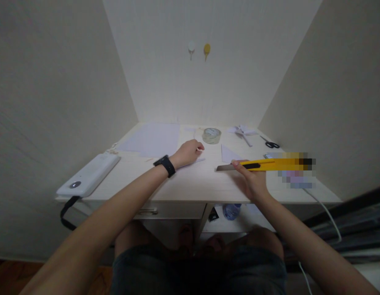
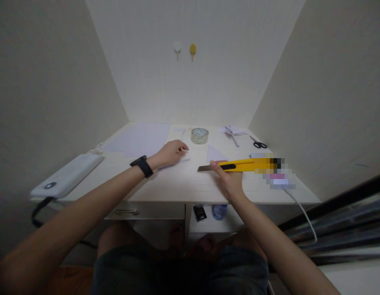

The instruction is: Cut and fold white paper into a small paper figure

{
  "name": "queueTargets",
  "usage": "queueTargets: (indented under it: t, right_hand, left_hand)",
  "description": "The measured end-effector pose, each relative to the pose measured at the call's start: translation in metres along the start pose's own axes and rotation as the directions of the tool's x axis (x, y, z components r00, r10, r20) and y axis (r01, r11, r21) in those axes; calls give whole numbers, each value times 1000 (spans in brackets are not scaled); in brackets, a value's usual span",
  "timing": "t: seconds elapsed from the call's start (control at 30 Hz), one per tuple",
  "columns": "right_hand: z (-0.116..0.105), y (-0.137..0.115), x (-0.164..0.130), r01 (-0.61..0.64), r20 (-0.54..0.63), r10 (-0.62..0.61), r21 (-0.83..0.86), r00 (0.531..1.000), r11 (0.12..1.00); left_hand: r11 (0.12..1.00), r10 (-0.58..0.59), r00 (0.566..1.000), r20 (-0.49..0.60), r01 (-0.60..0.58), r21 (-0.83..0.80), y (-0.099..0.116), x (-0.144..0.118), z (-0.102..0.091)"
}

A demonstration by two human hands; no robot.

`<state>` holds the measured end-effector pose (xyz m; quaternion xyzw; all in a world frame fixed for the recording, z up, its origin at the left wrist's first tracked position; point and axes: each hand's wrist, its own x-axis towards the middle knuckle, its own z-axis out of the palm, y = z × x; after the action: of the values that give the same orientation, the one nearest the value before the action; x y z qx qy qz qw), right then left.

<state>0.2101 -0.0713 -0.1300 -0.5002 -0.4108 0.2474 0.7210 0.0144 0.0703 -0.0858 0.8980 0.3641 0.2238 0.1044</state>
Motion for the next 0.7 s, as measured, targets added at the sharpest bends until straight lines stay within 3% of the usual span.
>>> queueTargets:
  t: [0.07,0.13,0.23,0.37,0.47,0.57,0.7]
  right_hand:
    - [1,-2,0,-26,39,25,21,999,999]
    - [1,-3,0,-46,110,41,42,993,998]
    - [3,-2,-1,-81,187,67,69,980,994]
    - [-1,-7,-1,-157,256,129,92,958,983]
    - [-19,-19,2,-206,368,136,158,920,966]
    - [-48,-31,11,-133,381,62,162,922,978]
    - [-85,-41,23,97,387,-18,-187,922,977]
  left_hand:
    - [998,2,999,-41,-4,-68,13,-3,-4]
    - [966,75,992,98,-48,-254,28,-7,-6]
    - [889,216,930,296,-62,-453,43,-13,-1]
    - [818,231,918,323,-3,-576,43,-18,11]
    - [805,189,928,321,41,-592,33,-20,10]
    - [808,161,931,326,65,-585,22,-22,1]
    - [812,167,917,363,81,-578,15,-21,-6]
